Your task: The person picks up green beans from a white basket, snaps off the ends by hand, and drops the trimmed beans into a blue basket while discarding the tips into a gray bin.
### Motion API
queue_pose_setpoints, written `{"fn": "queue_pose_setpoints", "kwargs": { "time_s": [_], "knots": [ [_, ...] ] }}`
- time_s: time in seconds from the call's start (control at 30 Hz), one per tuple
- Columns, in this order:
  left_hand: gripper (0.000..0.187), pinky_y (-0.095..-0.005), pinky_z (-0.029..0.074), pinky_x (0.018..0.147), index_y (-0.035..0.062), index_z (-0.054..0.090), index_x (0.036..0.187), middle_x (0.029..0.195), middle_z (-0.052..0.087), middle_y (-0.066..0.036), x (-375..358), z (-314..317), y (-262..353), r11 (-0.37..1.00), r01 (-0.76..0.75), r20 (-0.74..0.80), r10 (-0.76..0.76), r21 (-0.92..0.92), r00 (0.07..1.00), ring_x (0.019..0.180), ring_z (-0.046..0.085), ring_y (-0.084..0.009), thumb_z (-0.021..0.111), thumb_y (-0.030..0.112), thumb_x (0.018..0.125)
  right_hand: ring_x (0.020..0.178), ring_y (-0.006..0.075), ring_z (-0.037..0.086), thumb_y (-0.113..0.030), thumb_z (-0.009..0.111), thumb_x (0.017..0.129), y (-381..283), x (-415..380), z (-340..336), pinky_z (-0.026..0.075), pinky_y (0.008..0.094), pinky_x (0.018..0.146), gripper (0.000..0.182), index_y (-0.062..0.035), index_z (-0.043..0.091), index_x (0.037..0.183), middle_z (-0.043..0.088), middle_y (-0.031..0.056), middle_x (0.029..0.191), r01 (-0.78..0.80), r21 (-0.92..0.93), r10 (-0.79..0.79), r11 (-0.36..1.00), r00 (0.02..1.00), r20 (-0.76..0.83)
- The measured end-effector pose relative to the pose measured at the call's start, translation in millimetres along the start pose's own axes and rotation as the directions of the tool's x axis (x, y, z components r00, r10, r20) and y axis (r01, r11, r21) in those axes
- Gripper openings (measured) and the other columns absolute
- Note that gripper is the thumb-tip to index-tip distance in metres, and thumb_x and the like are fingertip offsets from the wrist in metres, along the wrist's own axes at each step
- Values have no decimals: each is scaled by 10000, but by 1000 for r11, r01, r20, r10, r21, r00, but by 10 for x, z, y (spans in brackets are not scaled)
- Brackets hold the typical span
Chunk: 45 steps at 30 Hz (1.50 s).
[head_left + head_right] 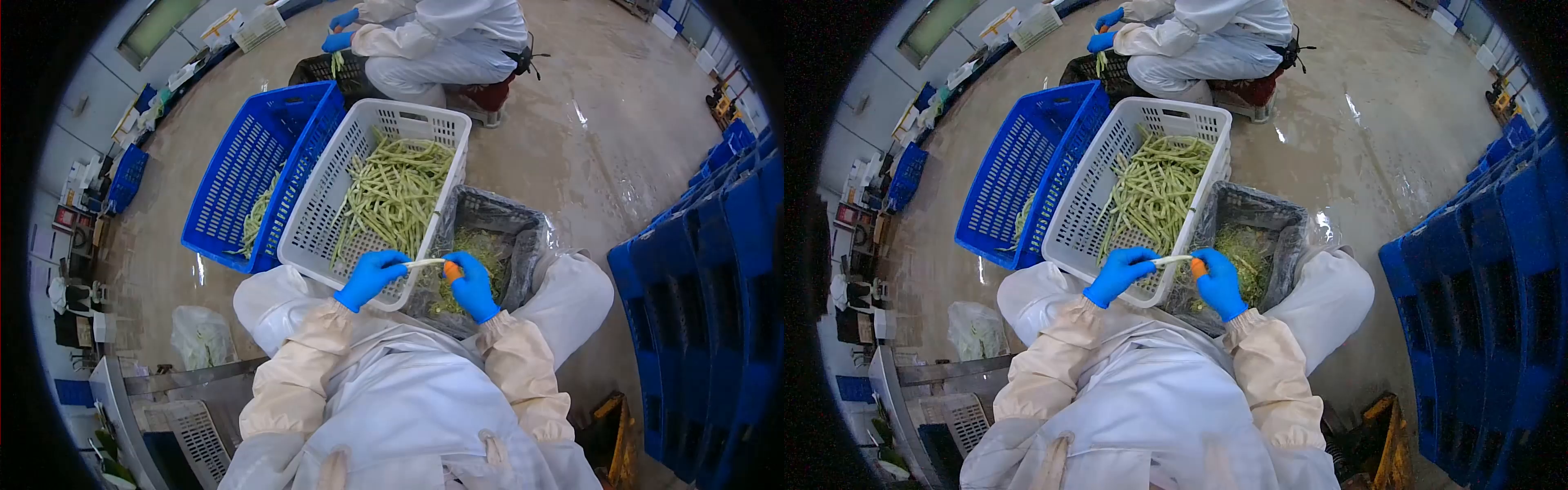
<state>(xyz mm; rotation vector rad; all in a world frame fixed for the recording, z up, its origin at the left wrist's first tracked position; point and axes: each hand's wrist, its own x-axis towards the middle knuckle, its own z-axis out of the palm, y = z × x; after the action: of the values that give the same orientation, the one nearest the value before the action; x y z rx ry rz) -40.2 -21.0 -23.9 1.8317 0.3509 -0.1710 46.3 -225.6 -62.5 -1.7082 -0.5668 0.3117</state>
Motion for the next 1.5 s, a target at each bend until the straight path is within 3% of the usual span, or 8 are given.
{"fn": "queue_pose_setpoints", "kwargs": {
  "time_s": [0.2, 0.47, 0.63, 0.73, 0.97, 1.27, 1.4, 1.5],
  "knots": [
    [231, -247, 473, 703, 17, 597, 1049, 877, 604, -26, 113, 498, -330, 791, 18, -71, -78, -612, 994, 776, 564, -99, 589, 147, 858, 707, 124, 552, -128, 569, 848, 80, 10, 94, 454, 283, 652, 149, 6, 592, 911, 591, 45, 766, -173, 634, 195, 753, 980, 36],
    [282, -342, 470, 723, 44, 536, 1118, 925, 561, -53, 251, -302, -172, 203, -177, -177, 17, -963, 984, 814, 535, -179, 568, 191, 879, 756, 142, 576, -102, 596, 819, 640, 72, -295, 460, 286, 706, 123, 0, 620, 883, 606, 57, 785, -344, 117, 363, 932, 886, -289],
    [353, -321, 461, 691, 41, 516, 1173, 906, 546, -49, 247, -352, -167, 226, -109, -110, 7, -968, 994, 775, 514, -171, 576, 223, 876, 921, 209, 564, -63, 620, 777, 479, 55, -151, 447, 318, 826, 358, -59, 570, 1131, 588, 92, 1080, 94, -463, -239, 882, 934, -265],
    [360, -304, 468, 660, 20, 520, 1160, 906, 564, -57, 162, -259, -63, 321, 26, 9, -56, -947, 998, 751, 529, -168, 571, 240, 880, 931, 210, 562, -29, 619, 770, -35, 108, 24, 454, 316, 837, 489, -63, 488, 1240, 554, 100, 1136, 57, 113, -45, 992, 993, -112],
    [328, -246, 469, 560, -17, 578, 1073, 850, 614, -79, 117, 83, 40, 578, 283, 311, -52, -765, 949, 673, 567, -141, 528, 257, 901, 809, 134, 574, -19, 578, 820, 13, 62, 219, 484, 273, 723, 366, -34, 524, 1181, 599, 61, 995, -275, 527, 52, 804, 916, 398],
    [332, -273, 463, 676, -5, 565, 1073, 886, 598, -72, 144, -2001, 281, 961, -267, -700, 145, -68, 700, 732, 569, -143, 540, 264, 880, 736, 239, 623, -159, 645, 784, 294, 99, -293, 492, 380, 694, 197, -51, 627, 948, 630, 125, 825, -207, -426, 184, 881, 978, -95],
    [413, -352, 466, 811, -26, 513, 1182, 1017, 612, -163, 532, -2637, -24, 369, 325, -478, 788, 871, 388, 917, 598, -259, 596, 189, 839, 899, 293, 571, -219, 667, 738, 237, 145, -225, 354, 513, 890, 201, -92, 625, 889, 623, 108, 902, -99, -849, -54, 520, 988, -148],
    [331, -398, 444, 848, 22, 581, 1109, 1096, 583, -224, 1200, -1972, -773, 864, -4, -536, 316, 504, 782, 990, 577, -344, 580, 209, 835, 906, 285, 556, -213, 660, 739, 328, 185, -171, 308, 523, 926, 181, -108, 624, 881, 618, 86, 906, -111, -798, 69, 592, 994, -87]
  ]
}}
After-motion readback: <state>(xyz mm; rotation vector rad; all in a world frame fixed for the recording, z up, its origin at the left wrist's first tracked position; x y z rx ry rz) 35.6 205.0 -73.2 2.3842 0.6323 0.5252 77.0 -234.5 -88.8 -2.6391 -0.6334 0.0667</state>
